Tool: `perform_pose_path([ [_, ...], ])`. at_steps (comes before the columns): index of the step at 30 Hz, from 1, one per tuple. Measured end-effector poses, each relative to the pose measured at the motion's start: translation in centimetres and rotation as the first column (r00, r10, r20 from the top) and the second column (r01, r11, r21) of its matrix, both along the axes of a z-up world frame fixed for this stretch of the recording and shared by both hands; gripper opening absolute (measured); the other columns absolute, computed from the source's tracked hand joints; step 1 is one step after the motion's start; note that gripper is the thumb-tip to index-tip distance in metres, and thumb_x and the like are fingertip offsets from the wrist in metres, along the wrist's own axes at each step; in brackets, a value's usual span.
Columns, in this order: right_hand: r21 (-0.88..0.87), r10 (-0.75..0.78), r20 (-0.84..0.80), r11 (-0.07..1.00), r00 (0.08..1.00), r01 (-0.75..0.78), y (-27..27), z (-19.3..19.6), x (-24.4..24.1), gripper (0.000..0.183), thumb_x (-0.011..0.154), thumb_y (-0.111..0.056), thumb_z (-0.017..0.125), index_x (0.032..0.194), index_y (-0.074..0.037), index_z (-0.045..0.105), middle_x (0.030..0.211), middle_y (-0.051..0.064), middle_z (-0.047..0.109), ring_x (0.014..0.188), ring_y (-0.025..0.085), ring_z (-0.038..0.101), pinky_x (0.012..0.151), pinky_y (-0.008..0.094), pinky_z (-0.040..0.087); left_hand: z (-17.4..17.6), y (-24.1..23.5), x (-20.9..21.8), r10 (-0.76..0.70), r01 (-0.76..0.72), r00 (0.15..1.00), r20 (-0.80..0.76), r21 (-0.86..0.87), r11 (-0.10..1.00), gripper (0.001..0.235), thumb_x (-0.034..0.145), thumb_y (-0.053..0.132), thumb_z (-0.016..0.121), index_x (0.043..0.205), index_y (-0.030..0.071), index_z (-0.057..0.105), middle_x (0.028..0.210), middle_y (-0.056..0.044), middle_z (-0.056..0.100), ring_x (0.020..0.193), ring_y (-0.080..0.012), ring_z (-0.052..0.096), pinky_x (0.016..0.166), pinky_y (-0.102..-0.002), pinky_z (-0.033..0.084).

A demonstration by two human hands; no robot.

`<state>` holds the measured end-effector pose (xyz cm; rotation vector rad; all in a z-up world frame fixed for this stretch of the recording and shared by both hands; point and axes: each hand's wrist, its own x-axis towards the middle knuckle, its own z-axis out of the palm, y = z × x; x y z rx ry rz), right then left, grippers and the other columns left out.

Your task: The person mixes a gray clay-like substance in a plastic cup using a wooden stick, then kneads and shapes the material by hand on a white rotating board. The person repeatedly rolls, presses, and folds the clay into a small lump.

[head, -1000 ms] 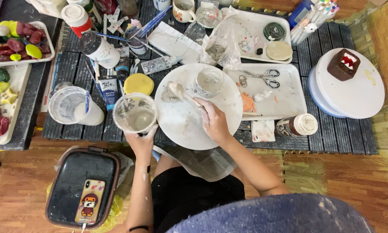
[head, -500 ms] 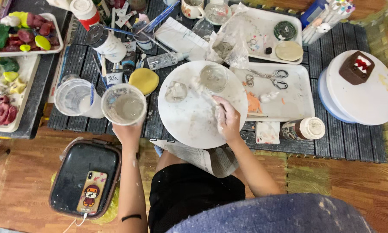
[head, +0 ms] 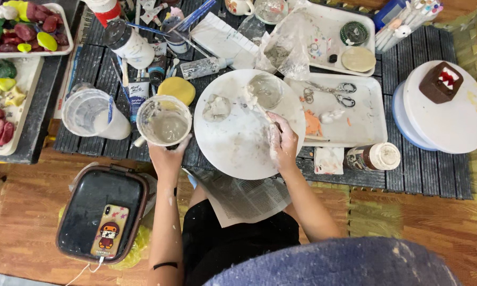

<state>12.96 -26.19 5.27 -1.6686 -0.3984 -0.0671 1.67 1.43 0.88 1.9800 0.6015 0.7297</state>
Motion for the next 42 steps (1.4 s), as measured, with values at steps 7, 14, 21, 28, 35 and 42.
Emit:
perform_pose_path([
  [7, -0.04, -0.019, 0.044, 0.999, 0.999, 0.021, -0.2, 0.4, 0.4, 0.026, 0.108, -0.008, 0.051, 0.13, 0.001, 0.063, 0.082, -0.005, 0.055, 0.07, 0.002, 0.043, 0.062, 0.018, 0.039, -0.3, -5.8, -3.6, 0.144, -0.337, 0.877, 0.458, 0.374, 0.864, 0.084, 0.088, 0.037, 0.093, 0.142, 0.004, 0.038, 0.144, -0.019, 0.035, 0.132, -0.0327, 0.04, 0.114, -0.04, 0.041],
  [14, 0.014, -0.021, 0.118, 1.0, 0.993, 0.019, -0.8, 0.4, 0.1, 0.028, 0.11, -0.01, 0.049, 0.132, 0.002, 0.06, 0.091, -0.002, 0.059, 0.072, 0.002, 0.045, 0.064, 0.019, 0.041, 2.3, -9.1, 3.5, -0.18, 0.242, 0.97, -0.165, 0.738, 0.63, 0.066, 0.087, 0.041, 0.074, 0.141, 0.008, 0.054, 0.151, -0.018, 0.046, 0.136, -0.0382, 0.048, 0.11, -0.051, 0.041],
  [21, 0.178, -0.009, -0.046, 0.984, 0.999, 0.017, -1.2, -0.6, 0.6, 0.03, 0.109, -0.011, 0.047, 0.133, 0.003, 0.058, 0.08, -0.004, 0.052, 0.066, 0.002, 0.042, 0.058, 0.018, 0.037, 6.5, -8.4, 10.3, -0.018, 0.325, 0.92, -0.392, 0.734, 0.597, 0.063, 0.091, 0.045, 0.068, 0.141, 0.01, 0.058, 0.145, -0.017, 0.05, 0.122, -0.0388, 0.052, 0.102, -0.048, 0.045],
  [28, 0.217, 0.0, -0.026, 0.976, 1.0, 0.005, -1.9, -1.0, 1.9, 0.029, 0.111, -0.012, 0.049, 0.135, 0.003, 0.057, 0.082, -0.004, 0.05, 0.068, 0.003, 0.042, 0.059, 0.018, 0.036, 5.8, -7.4, 11.1, -0.213, 0.229, 0.971, -0.106, 0.666, 0.71, 0.029, 0.086, 0.025, 0.075, 0.106, 0.005, 0.067, 0.108, -0.013, 0.067, 0.099, -0.0333, 0.062, 0.083, -0.043, 0.054],
  [35, 0.394, 0.022, -0.054, 0.919, 0.998, 0.001, -2.1, -2.6, 2.3, 0.029, 0.111, -0.012, 0.049, 0.136, 0.001, 0.056, 0.08, -0.005, 0.046, 0.065, 0.001, 0.038, 0.057, 0.018, 0.034, 3.8, -10.7, 8.4, -0.372, 0.4, 0.911, 0.176, -0.161, 0.902, 0.021, 0.098, 0.021, 0.072, 0.106, 0.005, 0.062, 0.092, -0.011, 0.064, 0.087, -0.0249, 0.063, 0.078, -0.036, 0.054],
  [42, 0.071, 0.002, 0.088, 0.997, 0.996, -0.008, -2.4, -1.6, 1.3, 0.03, 0.11, -0.011, 0.051, 0.136, 0.001, 0.058, 0.079, -0.001, 0.051, 0.067, 0.006, 0.043, 0.06, 0.023, 0.04, 1.4, -11.3, 7.4, -0.126, 0.606, 0.793, 0.596, -0.792, 0.072, 0.061, 0.107, 0.041, 0.04, 0.148, -0.004, 0.037, 0.14, -0.014, 0.054, 0.134, -0.0257, 0.05, 0.115, -0.041, 0.04],
])
